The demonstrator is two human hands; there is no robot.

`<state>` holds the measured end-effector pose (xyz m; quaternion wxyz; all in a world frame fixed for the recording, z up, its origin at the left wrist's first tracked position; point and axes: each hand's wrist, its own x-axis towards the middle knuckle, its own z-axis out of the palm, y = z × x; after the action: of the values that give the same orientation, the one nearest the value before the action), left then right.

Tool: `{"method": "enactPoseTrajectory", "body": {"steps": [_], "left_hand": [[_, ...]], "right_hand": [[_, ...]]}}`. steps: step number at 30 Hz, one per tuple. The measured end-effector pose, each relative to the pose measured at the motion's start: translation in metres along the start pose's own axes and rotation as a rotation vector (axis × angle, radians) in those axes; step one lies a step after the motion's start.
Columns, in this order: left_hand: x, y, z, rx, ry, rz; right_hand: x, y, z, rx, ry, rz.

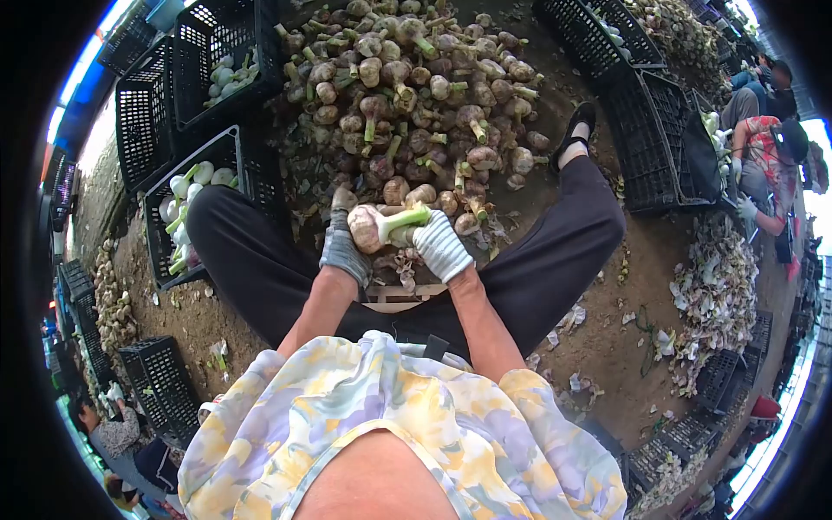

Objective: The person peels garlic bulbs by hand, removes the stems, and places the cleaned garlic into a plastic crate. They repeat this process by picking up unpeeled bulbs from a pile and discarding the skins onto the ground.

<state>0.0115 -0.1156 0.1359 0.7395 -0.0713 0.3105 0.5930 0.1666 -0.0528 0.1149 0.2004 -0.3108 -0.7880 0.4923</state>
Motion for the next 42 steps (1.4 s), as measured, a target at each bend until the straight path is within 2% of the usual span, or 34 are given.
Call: {"method": "enactPoseTrajectory", "body": {"steps": [1, 3, 4, 5, 6, 7, 8, 9, 10, 11, 12, 13, 15, 16, 17, 18, 19, 21, 22, 23, 25, 26, 27, 29, 31, 33, 35, 36, 38, 39, 40, 41, 42], "left_hand": [[0.003, -0.014, 0.003, 0.002, -0.001, 0.0], [0.013, -0.031, -0.003, 0.714, 0.371, 0.961], [0.014, -0.032, -0.008, 0.872, 0.324, 1.126], [0.015, -0.026, -0.015, 0.873, 0.322, 1.128], [0.016, -0.015, -0.024, 0.667, 0.275, 0.861], [0.012, -0.009, -0.025, 0.462, 0.231, 0.586], [0.007, -0.009, -0.025, 0.203, 0.208, 0.235], [0.007, -0.007, -0.024, 0.209, 0.206, 0.228], [0.01, -0.004, -0.023, 0.205, 0.196, 0.104], [0.01, 0.0, -0.025, 0.194, 0.191, -0.017], [0.008, 0.008, -0.024, 0.371, 0.144, -0.046], [0.006, 0.005, -0.021, 0.371, 0.146, -0.046], [0.002, -0.003, -0.009, 1.221, 0.291, 0.827], [0.001, -0.004, -0.014, 1.434, 0.06, 1.004], [0.001, -0.014, -0.016, 1.499, 0.022, 1.004], [0.0, -0.017, -0.025, 1.275, 0.022, 0.79], [0.003, -0.018, -0.034, 1.047, 0.019, 0.588], [0.007, -0.018, -0.036, 1.001, 0.006, 0.6], [0.005, -0.018, -0.03, 0.946, 0.001, 0.62], [-0.002, -0.012, -0.027, 0.769, 0.023, 0.499], [0.003, -0.003, -0.033, 0.814, 0.009, 0.519], [0.002, -0.002, -0.034, 0.866, 0.047, 0.495], [-0.001, 0.002, -0.03, 0.869, 0.047, 0.497], [-0.008, 0.01, -0.025, 1.024, 0.012, 0.432], [-0.016, 0.013, -0.019, 0.715, -0.026, 0.354], [-0.006, 0.011, -0.031, 0.31, -0.158, 0.254], [-0.006, 0.006, -0.029, 0.015, -0.066, 0.173], [-0.004, 0.006, -0.033, -0.016, 0.007, 0.189], [0.007, 0.009, -0.038, -0.103, 0.02, 0.157], [0.013, 0.009, -0.052, -0.053, 0.129, 0.189], [0.011, 0.011, -0.044, -0.002, 0.24, 0.217], [0.013, 0.006, -0.032, -0.083, 0.337, 0.175], [0.011, 0.006, -0.024, -0.091, 0.368, 0.15]], "right_hand": [[0.005, -0.014, 0.004, 0.665, 0.115, 0.318], [0.009, 0.008, 0.01, 0.736, 0.131, 0.315], [0.009, -0.002, 0.008, 0.738, 0.132, 0.311], [0.008, -0.012, 0.005, 0.559, 0.158, 0.256], [0.007, -0.023, 0.001, 0.38, 0.185, 0.203], [0.006, -0.028, -0.006, 0.384, 0.188, 0.213], [0.006, -0.031, -0.017, 0.422, 0.045, 0.292], [0.006, -0.03, -0.026, 0.457, -0.093, 0.361], [0.004, -0.026, -0.029, 0.331, -0.179, 0.296], [0.002, -0.025, -0.028, 0.333, -0.177, 0.298], [-0.001, -0.026, -0.026, 0.449, -0.118, 0.311], [-0.003, -0.026, -0.023, 0.565, -0.057, 0.321], [-0.001, -0.013, -0.006, 0.597, -0.006, 0.345], [-0.002, 0.001, 0.009, 0.176, 0.186, 0.086], [-0.007, 0.015, 0.021, -0.248, 0.362, -0.168], [-0.004, -0.004, 0.009, 0.059, 0.184, 0.128], [-0.004, -0.005, 0.003, 0.201, 0.083, 0.23], [-0.009, -0.003, -0.007, 0.302, 0.055, 0.135], [-0.012, -0.012, -0.016, 0.369, 0.069, 0.252], [-0.013, 0.007, -0.013, 0.848, 0.137, 0.435], [-0.008, -0.016, -0.02, 0.931, 0.195, 0.48], [-0.005, -0.005, -0.018, 0.509, 0.148, 0.4], [0.003, -0.002, -0.012, 0.246, 0.129, 0.394], [0.007, 0.001, -0.003, -0.341, 0.228, 0.158], [0.011, 0.006, 0.01, -0.391, 0.264, 0.048], [0.016, 0.001, 0.019, -0.566, -0.058, 0.068], [0.008, -0.003, 0.033, -0.447, -0.101, 0.315], [0.003, 0.008, 0.042, -0.426, -0.189, 0.258], [0.0, -0.004, 0.038, -0.342, -0.341, 0.191], [-0.004, -0.011, 0.035, -0.309, -0.37, 0.144], [-0.005, -0.021, 0.031, -0.009, -0.362, 0.057], [-0.006, -0.028, 0.028, 0.293, -0.346, -0.028], [-0.005, -0.028, 0.026, 0.325, -0.339, -0.049]]}}
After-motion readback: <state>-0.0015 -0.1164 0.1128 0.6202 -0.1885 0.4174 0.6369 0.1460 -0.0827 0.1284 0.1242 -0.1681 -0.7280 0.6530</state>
